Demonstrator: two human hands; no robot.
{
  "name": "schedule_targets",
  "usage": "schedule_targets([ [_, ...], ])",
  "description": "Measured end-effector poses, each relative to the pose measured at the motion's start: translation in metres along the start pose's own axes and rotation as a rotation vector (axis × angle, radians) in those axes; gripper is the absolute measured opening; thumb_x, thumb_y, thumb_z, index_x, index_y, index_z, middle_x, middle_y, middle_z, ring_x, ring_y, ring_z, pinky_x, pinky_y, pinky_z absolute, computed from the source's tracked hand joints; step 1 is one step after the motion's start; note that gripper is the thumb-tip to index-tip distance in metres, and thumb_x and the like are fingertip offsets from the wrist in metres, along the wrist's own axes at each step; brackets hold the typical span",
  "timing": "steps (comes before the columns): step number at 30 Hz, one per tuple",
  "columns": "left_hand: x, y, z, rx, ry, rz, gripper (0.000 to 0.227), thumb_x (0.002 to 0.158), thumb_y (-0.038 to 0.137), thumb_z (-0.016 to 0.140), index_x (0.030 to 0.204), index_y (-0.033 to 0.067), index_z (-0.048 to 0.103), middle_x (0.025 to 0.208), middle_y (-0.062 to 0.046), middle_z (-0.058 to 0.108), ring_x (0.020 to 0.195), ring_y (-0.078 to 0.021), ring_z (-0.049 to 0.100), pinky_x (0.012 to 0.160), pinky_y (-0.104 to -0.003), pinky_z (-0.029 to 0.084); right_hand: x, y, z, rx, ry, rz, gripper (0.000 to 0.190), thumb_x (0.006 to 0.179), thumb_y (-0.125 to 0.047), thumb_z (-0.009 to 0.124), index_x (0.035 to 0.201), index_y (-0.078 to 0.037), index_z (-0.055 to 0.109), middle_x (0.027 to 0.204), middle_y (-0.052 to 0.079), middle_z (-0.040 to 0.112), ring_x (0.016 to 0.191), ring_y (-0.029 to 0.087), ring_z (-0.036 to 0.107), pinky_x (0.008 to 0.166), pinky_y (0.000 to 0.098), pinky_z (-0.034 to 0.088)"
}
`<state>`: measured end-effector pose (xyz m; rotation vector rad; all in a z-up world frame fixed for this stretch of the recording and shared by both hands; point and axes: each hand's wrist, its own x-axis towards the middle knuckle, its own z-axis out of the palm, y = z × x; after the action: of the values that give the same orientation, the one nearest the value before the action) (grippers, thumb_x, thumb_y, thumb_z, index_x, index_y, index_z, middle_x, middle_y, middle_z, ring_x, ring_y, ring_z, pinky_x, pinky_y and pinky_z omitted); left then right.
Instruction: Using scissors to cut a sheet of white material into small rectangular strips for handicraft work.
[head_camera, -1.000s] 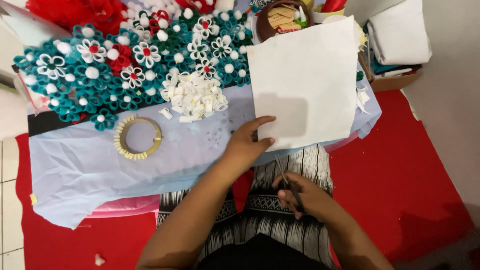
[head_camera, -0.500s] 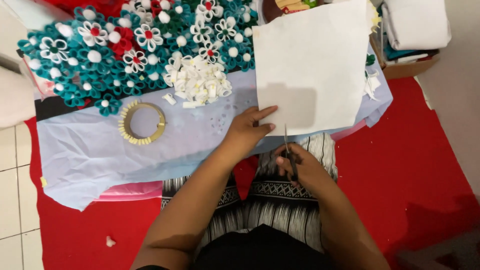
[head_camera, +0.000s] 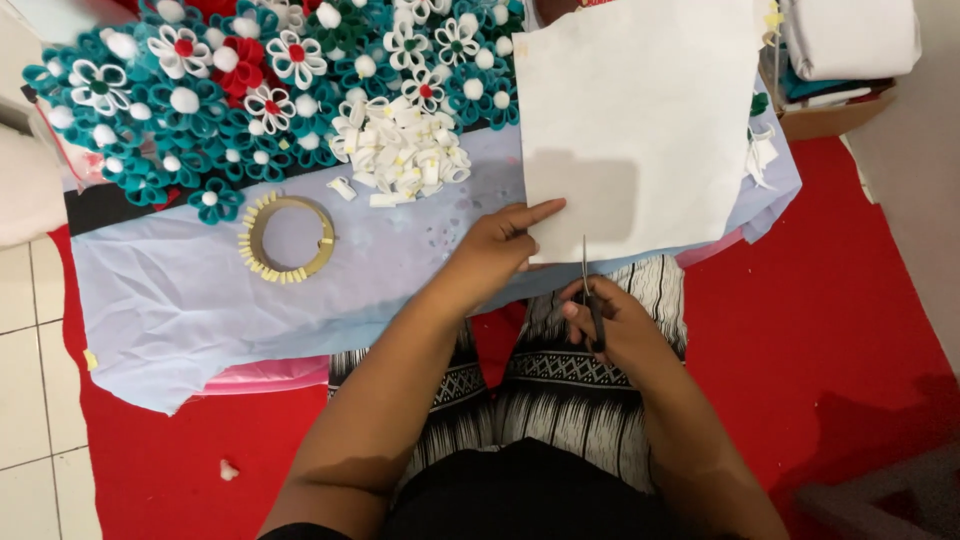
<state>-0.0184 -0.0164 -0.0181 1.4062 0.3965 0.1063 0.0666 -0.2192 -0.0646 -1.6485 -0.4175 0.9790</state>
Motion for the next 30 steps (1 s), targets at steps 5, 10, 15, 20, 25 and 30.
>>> schedule_targets([
  [5, -0.003, 0.002, -0.001, -0.036, -0.017, -0.011, 0.060, 0.088, -0.001, 0.042, 0.146, 0.0081, 0.055, 0.144, -0.021, 0.051, 0.131, -0.0297, 0.045, 0.103, -0.043, 0.051, -0.003, -0.001, -0.001, -0.011, 0.004, -0.001, 0.036, 0.092, -0.025, 0.073, 0.113, 0.003, 0.065, 0.059, 0.019, 0.060, 0.032, 0.016, 0.050, 0.033, 0.0252, 0.031],
  [10, 0.000, -0.003, -0.005, -0.047, -0.044, -0.004, 0.065, 0.085, -0.002, 0.040, 0.147, 0.0071, 0.053, 0.146, -0.023, 0.047, 0.134, -0.0331, 0.042, 0.105, -0.046, 0.049, -0.004, -0.006, -0.001, 0.001, 0.004, -0.016, 0.035, 0.092, -0.024, 0.073, 0.112, 0.004, 0.066, 0.057, 0.019, 0.059, 0.031, 0.017, 0.048, 0.033, 0.0253, 0.030],
  [15, 0.009, -0.026, -0.010, -0.097, -0.064, -0.009, 0.070, 0.082, -0.001, 0.046, 0.151, 0.0103, 0.051, 0.151, -0.022, 0.046, 0.125, -0.0245, 0.049, 0.097, -0.038, 0.053, -0.001, 0.001, -0.002, 0.035, 0.005, -0.026, 0.031, 0.093, -0.022, 0.073, 0.112, 0.002, 0.067, 0.057, 0.019, 0.059, 0.030, 0.016, 0.047, 0.032, 0.0239, 0.030],
  [20, 0.012, -0.028, -0.010, -0.110, -0.059, -0.018, 0.067, 0.084, -0.002, 0.045, 0.150, 0.0085, 0.052, 0.150, -0.024, 0.047, 0.123, -0.0251, 0.050, 0.095, -0.038, 0.054, -0.002, -0.004, -0.002, 0.046, -0.002, -0.007, 0.033, 0.092, -0.021, 0.073, 0.113, 0.004, 0.066, 0.057, 0.020, 0.058, 0.029, 0.016, 0.046, 0.032, 0.0237, 0.028],
  [25, 0.013, -0.026, -0.010, -0.126, -0.061, -0.010, 0.066, 0.084, -0.003, 0.046, 0.148, 0.0099, 0.054, 0.148, -0.023, 0.049, 0.115, -0.0242, 0.055, 0.095, -0.038, 0.056, -0.003, -0.004, 0.000, 0.049, 0.010, -0.016, 0.030, 0.092, -0.018, 0.073, 0.111, 0.004, 0.066, 0.056, 0.020, 0.057, 0.030, 0.016, 0.045, 0.034, 0.0234, 0.029],
  [30, 0.024, -0.048, -0.009, -0.102, -0.052, 0.042, 0.058, 0.088, 0.001, 0.061, 0.146, 0.0091, 0.056, 0.144, -0.022, 0.051, 0.111, -0.0220, 0.058, 0.091, -0.039, 0.058, 0.000, 0.004, 0.000, 0.019, 0.040, -0.061, 0.028, 0.092, -0.018, 0.075, 0.108, 0.003, 0.067, 0.054, 0.020, 0.058, 0.031, 0.015, 0.043, 0.035, 0.0232, 0.028],
])
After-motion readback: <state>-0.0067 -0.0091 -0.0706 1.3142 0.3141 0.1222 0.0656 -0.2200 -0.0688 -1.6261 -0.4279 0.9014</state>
